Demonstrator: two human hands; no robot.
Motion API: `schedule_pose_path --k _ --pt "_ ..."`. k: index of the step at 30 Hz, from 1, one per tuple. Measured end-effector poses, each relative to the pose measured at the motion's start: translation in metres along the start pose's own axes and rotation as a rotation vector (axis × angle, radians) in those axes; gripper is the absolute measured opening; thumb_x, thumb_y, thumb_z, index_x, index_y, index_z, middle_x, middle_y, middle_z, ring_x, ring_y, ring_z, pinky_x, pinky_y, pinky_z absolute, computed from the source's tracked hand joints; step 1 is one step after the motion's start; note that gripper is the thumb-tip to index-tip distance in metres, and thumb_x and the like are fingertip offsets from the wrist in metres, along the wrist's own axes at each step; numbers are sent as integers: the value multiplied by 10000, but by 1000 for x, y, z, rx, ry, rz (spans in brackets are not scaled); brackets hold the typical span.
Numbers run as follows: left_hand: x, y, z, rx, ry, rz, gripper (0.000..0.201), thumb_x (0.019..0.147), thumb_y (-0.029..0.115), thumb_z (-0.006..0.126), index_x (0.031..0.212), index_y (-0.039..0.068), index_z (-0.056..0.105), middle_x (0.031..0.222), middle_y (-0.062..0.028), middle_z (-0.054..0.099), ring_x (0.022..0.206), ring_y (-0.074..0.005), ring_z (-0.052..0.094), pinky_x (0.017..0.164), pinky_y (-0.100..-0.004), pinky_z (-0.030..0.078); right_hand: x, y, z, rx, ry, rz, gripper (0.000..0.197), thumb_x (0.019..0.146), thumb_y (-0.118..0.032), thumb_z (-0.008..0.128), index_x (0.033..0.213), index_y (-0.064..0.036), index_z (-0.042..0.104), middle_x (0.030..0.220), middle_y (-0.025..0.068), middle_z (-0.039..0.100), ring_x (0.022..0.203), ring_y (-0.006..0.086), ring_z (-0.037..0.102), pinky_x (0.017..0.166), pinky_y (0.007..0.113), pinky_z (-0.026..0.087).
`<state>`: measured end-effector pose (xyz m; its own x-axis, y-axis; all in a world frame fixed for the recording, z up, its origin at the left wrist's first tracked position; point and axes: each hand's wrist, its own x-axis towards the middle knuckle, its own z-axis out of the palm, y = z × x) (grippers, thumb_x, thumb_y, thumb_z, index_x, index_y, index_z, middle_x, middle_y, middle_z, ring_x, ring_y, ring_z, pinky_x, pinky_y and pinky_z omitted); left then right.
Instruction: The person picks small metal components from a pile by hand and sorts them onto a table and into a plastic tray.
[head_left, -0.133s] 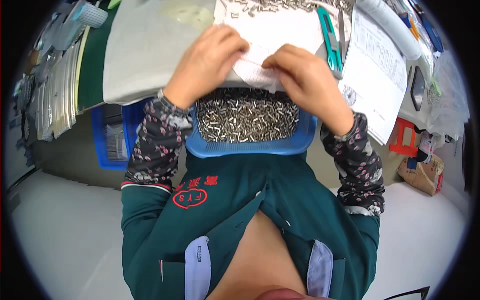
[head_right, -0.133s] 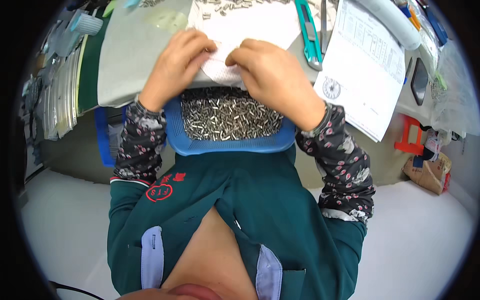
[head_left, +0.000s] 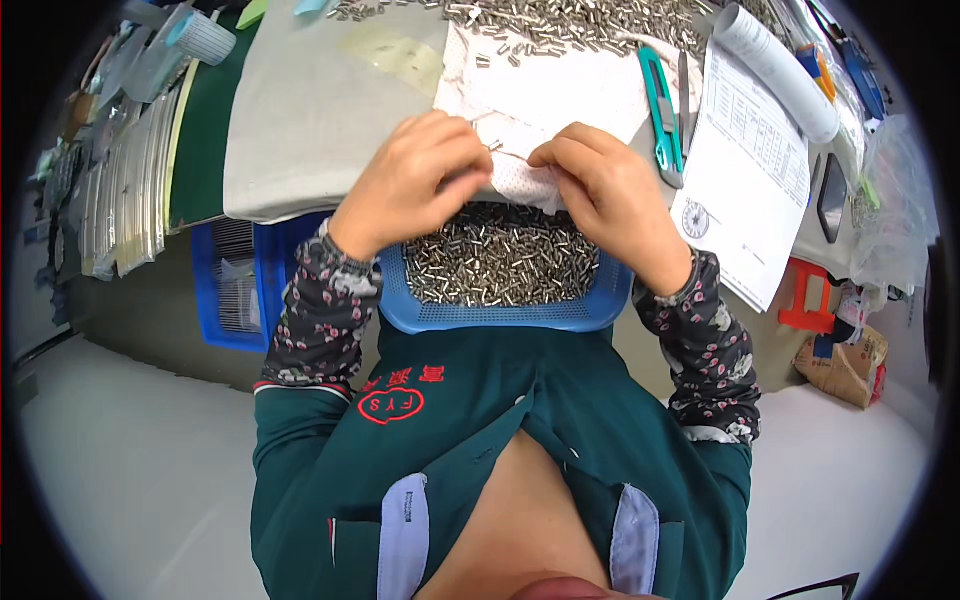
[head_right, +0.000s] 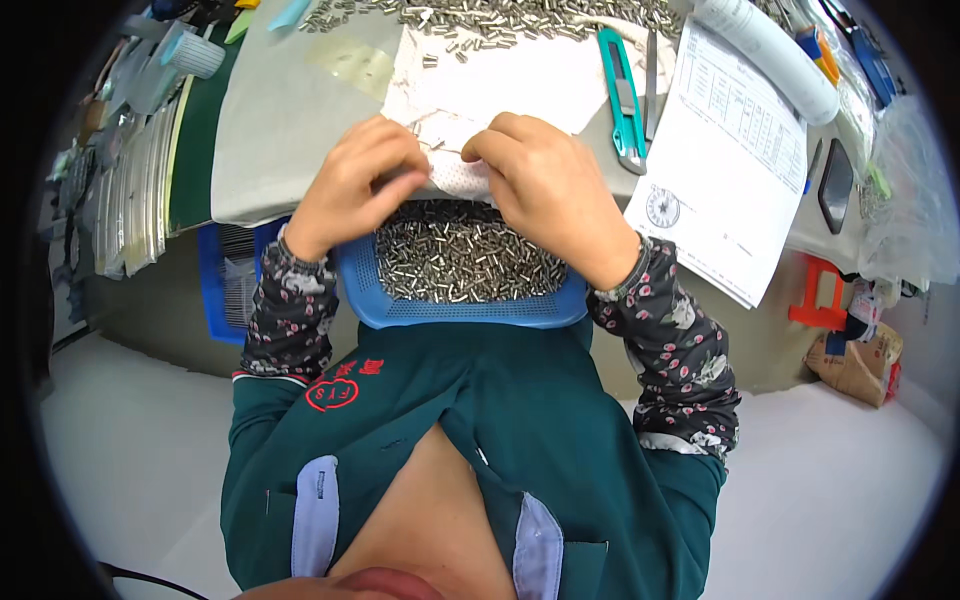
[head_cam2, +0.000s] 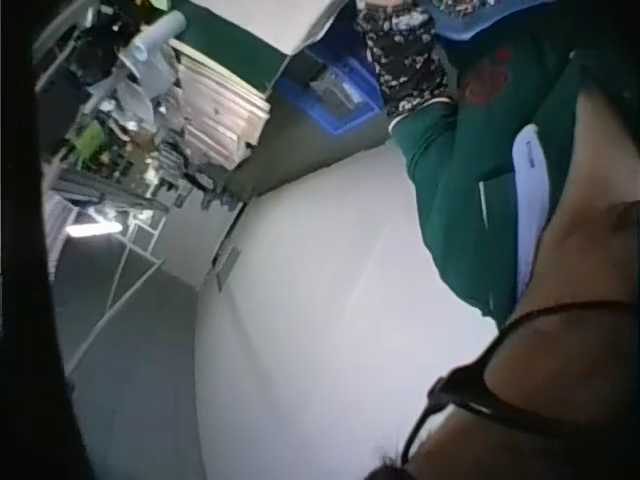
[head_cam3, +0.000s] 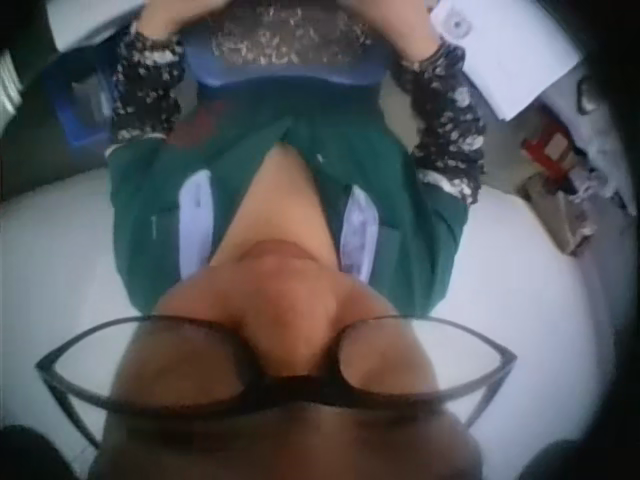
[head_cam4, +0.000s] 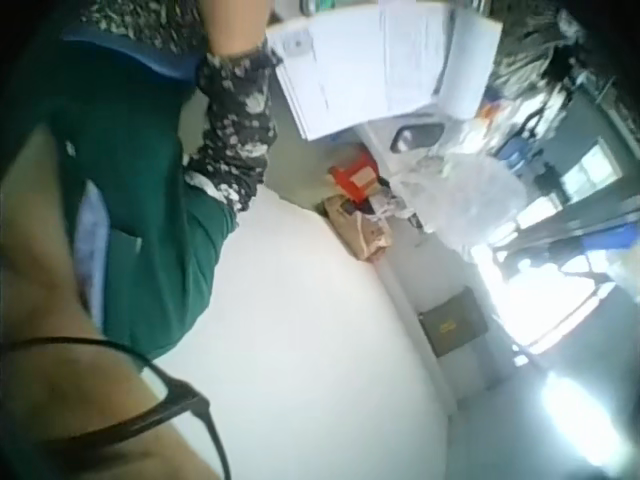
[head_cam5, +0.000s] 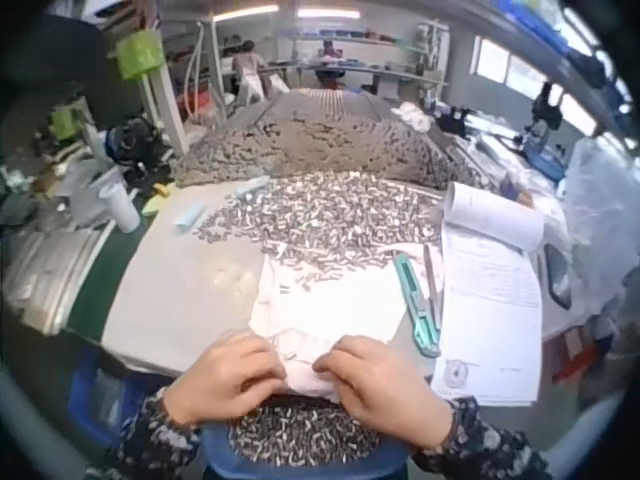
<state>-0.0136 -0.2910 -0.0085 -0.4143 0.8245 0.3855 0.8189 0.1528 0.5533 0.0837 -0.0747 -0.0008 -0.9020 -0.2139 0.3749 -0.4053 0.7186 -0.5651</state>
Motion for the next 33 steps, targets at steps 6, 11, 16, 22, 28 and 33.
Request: schedule_pose_path --k 6,11,16,22,28,33 --pt "1 2 2 137 228 -138 246 797 28 647 1042 52 634 1011 -97 583 952 -289 570 816 -392 448 26 -7 21 -91 106 -21 261 764 13 594 1013 -38 649 957 106 591 899 308 588 725 397 512" --pt "-4 4 -2 212 140 -127 218 790 33 651 1007 44 631 994 -87 587 940 -295 561 812 -395 443 22 -23 18 -170 -37 -68 261 718 -5 610 976 -20 649 901 100 561 843 295 553 737 386 504" --pt "-9 7 -19 42 21 -94 194 760 16 673 943 23 608 957 -109 606 918 -315 562 825 -389 455 14 -22 9 99 -138 -49 158 737 -9 615 888 -31 656 861 102 590 835 301 589 710 407 500" --pt "2 7 -27 -83 -183 -89 126 765 36 692 842 11 595 911 -96 595 846 -284 576 755 -358 459 36 -11 -3 61 -23 64 134 793 -23 598 914 -39 655 850 116 611 817 323 609 701 422 496" --pt "59 -16 -35 -190 20 -272 213 793 90 695 964 -3 608 922 -126 597 799 -283 599 734 -380 483 70 31 -10 -142 107 243 204 810 -52 597 1010 -31 633 916 160 606 856 364 613 735 451 501" --pt "101 -57 -7 158 106 -232 282 780 126 701 1018 1 617 975 -167 599 923 -342 603 820 -442 495 87 53 3 -357 165 368 260 805 -103 615 1052 -23 597 987 183 577 890 377 612 743 466 515"
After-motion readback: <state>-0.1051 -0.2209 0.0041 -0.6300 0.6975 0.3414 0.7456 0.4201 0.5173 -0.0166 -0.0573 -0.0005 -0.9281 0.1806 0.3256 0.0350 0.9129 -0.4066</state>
